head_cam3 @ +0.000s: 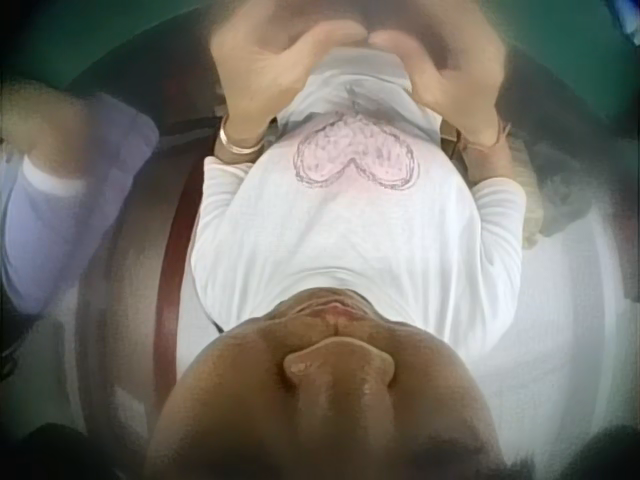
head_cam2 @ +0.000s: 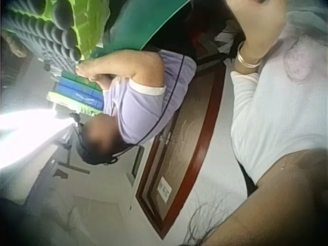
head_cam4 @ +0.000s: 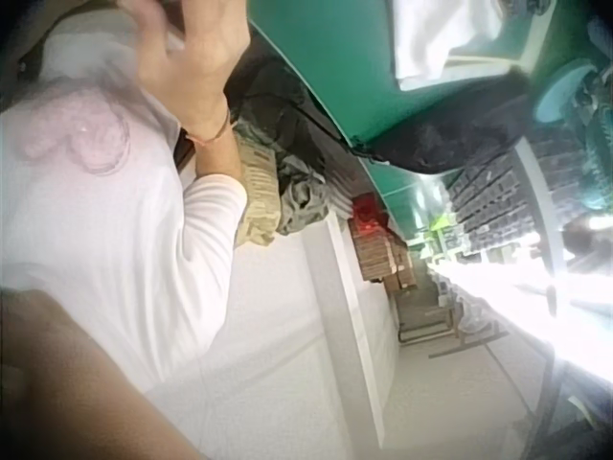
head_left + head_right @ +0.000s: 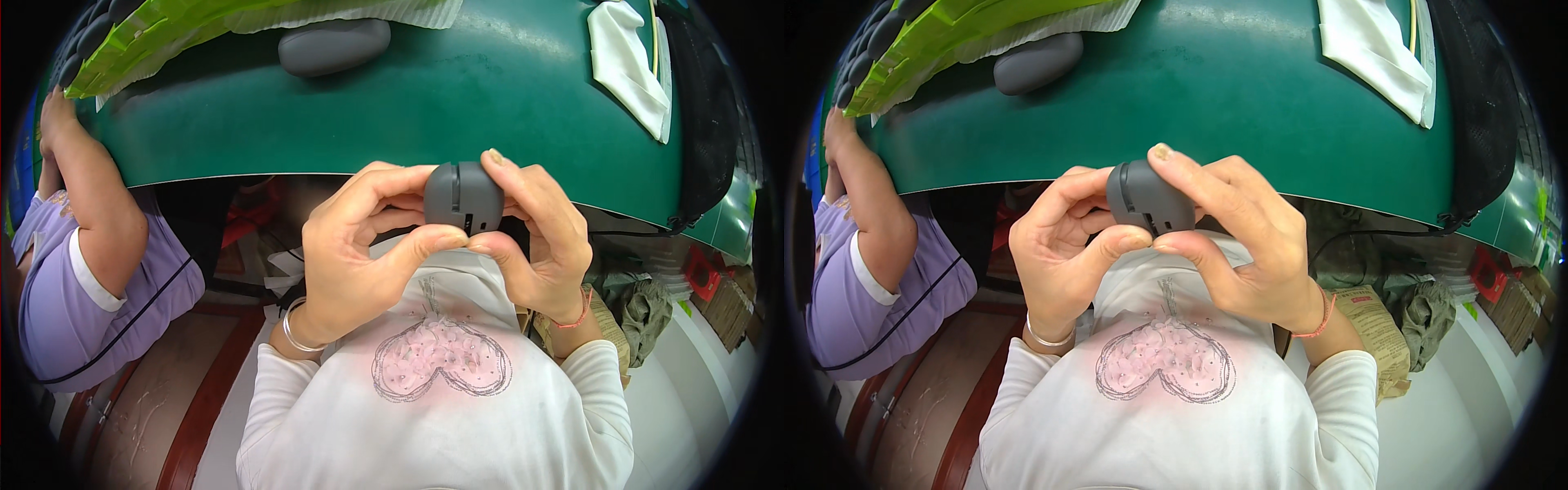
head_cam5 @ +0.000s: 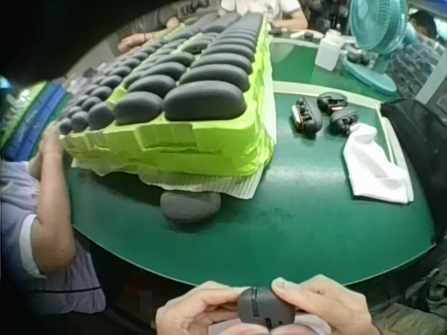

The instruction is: The person wipes a small gray electronic case with a white cloth, then opens it to reveal internal components. They repeatedly open and close the case, inspecting the interior and exterior, and place it into a green tray with many similar cases. The person repeats this process with additional cases from the tray.

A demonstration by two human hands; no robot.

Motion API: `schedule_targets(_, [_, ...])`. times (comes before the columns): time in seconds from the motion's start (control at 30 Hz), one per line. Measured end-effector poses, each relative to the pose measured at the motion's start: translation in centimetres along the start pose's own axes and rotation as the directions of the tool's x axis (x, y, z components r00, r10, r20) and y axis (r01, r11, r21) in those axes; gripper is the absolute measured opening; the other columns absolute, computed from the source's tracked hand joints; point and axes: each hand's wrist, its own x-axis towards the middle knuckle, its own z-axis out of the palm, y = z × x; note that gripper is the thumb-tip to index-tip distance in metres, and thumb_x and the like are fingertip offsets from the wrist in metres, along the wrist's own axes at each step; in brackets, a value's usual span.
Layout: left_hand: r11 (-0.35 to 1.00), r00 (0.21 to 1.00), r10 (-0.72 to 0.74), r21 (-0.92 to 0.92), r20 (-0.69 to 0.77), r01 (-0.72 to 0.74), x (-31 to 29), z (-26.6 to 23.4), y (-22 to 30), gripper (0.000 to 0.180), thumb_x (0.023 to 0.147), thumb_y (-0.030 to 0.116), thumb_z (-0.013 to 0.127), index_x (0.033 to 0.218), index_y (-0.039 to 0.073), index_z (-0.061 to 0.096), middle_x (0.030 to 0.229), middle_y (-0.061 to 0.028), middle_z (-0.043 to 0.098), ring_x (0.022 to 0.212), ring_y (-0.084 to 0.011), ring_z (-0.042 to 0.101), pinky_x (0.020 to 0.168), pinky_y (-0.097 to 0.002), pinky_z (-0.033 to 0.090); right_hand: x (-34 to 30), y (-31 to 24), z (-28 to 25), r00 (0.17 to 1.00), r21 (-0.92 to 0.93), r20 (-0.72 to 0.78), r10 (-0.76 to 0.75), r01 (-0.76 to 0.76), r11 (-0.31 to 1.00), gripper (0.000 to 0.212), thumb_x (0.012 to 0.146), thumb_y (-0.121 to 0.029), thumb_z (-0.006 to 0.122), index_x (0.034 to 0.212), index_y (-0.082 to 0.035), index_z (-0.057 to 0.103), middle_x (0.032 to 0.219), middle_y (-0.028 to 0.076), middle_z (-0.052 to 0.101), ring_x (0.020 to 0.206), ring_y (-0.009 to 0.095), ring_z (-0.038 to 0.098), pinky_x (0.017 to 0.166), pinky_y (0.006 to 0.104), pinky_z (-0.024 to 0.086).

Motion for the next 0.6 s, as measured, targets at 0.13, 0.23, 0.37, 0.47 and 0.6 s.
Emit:
schedule_targets(0.13, [0.999, 1.000, -0.001, -0.032, 0.005, 0.001, 0.2, 0.1, -0.1, 0.043, 0.074, -0.006, 0.075, 0.112, -0.012, 0.056, 0.102, -0.0144, 0.059, 0.093, -0.0184, 0.062, 0.082, -0.0300, 0.057, 0.3, -0.3, -0.3, 1.000, -0.001, 0.003, 0.018, -0.018, 1.000, 0.054, 0.070, -0.001, 0.076, 0.121, 0.004, 0.059, 0.113, 0.015, 0.065, 0.076, 0.022, 0.060, 0.062, 0.0287, 0.054])
schedule_targets(0.23, [0.999, 0.999, 0.020, 0.035, 0.044, -0.021, 0.0, -0.2, 0.1, 0.043, 0.073, -0.005, 0.076, 0.111, -0.012, 0.057, 0.102, -0.0144, 0.059, 0.092, -0.0187, 0.062, 0.082, -0.0305, 0.057, 0.2, -0.1, -0.6, 0.998, -0.041, 0.049, -0.046, 0.048, 0.998, 0.055, 0.069, -0.004, 0.077, 0.121, 0.003, 0.059, 0.113, 0.015, 0.065, 0.075, 0.022, 0.060, 0.061, 0.0287, 0.054])
schedule_targets(0.37, [0.997, 0.998, 0.038, 0.069, 0.058, -0.042, 0.1, -0.2, 0.8, 0.042, 0.073, -0.005, 0.077, 0.110, -0.012, 0.058, 0.100, -0.0143, 0.060, 0.091, -0.0187, 0.062, 0.082, -0.0310, 0.058, 0.0, -0.1, -0.8, 0.995, -0.060, 0.054, -0.079, 0.082, 0.995, 0.056, 0.069, -0.006, 0.078, 0.120, 0.004, 0.059, 0.114, 0.016, 0.064, 0.076, 0.022, 0.060, 0.061, 0.0286, 0.054])
schedule_targets(0.47, [0.998, 0.998, 0.024, 0.056, 0.055, -0.027, 0.3, -0.1, 0.9, 0.042, 0.073, -0.004, 0.077, 0.110, -0.012, 0.059, 0.099, -0.0144, 0.060, 0.090, -0.0185, 0.062, 0.082, -0.0310, 0.058, 0.0, -0.4, -0.4, 0.999, -0.040, 0.013, -0.052, 0.053, 0.998, 0.057, 0.069, -0.006, 0.078, 0.121, 0.004, 0.058, 0.115, 0.017, 0.064, 0.076, 0.022, 0.060, 0.064, 0.0290, 0.056])
schedule_targets(0.6, [0.999, 0.998, 0.013, 0.030, 0.060, -0.015, 0.5, 0.0, 0.8, 0.042, 0.073, -0.004, 0.076, 0.110, -0.011, 0.059, 0.098, -0.0143, 0.061, 0.090, -0.0181, 0.062, 0.082, -0.0305, 0.058, -0.2, -0.6, -0.2, 1.000, 0.038, 0.001, 0.008, -0.008, 0.999, 0.057, 0.070, -0.003, 0.076, 0.122, 0.004, 0.055, 0.118, 0.019, 0.061, 0.078, 0.022, 0.060, 0.070, 0.0303, 0.059])
